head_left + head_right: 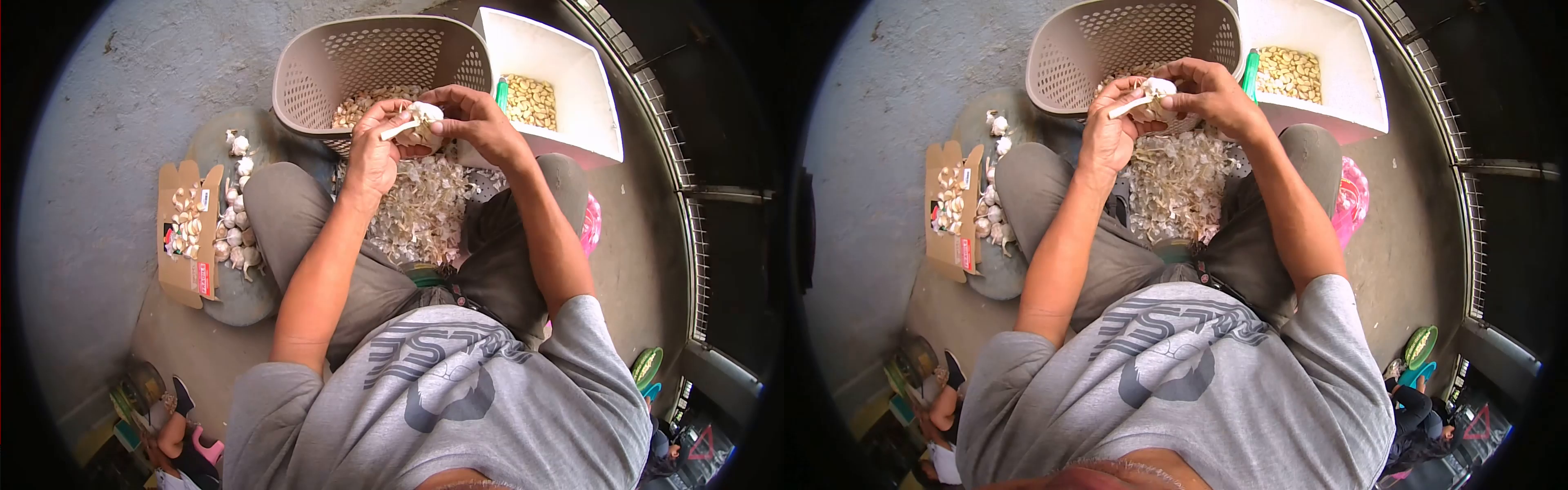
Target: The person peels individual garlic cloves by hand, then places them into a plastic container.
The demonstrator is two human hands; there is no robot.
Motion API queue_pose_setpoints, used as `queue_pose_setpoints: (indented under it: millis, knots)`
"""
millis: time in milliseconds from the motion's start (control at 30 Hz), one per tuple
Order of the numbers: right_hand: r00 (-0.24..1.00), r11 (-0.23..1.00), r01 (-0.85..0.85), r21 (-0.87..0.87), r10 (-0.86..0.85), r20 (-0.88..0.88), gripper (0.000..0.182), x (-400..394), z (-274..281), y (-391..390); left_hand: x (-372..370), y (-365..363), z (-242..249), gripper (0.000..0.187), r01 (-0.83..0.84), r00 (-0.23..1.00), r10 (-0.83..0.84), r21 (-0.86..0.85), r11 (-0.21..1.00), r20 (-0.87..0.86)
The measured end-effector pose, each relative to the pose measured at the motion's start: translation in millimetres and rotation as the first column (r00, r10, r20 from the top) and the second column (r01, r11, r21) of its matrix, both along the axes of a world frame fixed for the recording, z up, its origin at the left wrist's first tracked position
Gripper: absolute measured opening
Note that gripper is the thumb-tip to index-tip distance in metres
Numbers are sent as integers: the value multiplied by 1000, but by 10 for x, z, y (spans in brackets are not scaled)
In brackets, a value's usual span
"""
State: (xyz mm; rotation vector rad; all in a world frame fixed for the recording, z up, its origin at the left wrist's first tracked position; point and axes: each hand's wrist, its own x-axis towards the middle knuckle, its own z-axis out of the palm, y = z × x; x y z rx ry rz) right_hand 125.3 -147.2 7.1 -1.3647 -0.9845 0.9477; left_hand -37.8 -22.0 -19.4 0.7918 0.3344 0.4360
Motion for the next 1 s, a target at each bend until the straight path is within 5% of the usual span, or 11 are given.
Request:
queue_pose_setpoints:
  millis: [200,433,633,800,867,933,1000]
  knots:
    - [911,980,196,14,-188,368,20,-276,45,101,86,-116,-93,35,6,1000,-7,-35,999,-20]
    - [801,961,262,86,-266,536,22,-230,31,134,8,-173,-28,42,57,998,-57,24,998,-5]
    - [835,947,320,33,-298,462,29,-69,-136,134,50,-276,58,57,45,999,-45,78,996,0]
    - [836,896,437,75,-436,333,29,-109,-173,193,51,-232,102,73,128,982,-114,-86,988,151]
    - [855,898,439,24,-426,296,27,-118,-142,184,61,-255,112,76,124,982,-133,71,990,131]
    - [897,898,440,20,-440,24,25,-154,-191,208,61,-329,146,83,83,992,-102,226,971,74]
    - [898,905,426,24,-419,-134,23,-201,-206,232,60,-416,209,82,-69,996,91,591,804,-6]
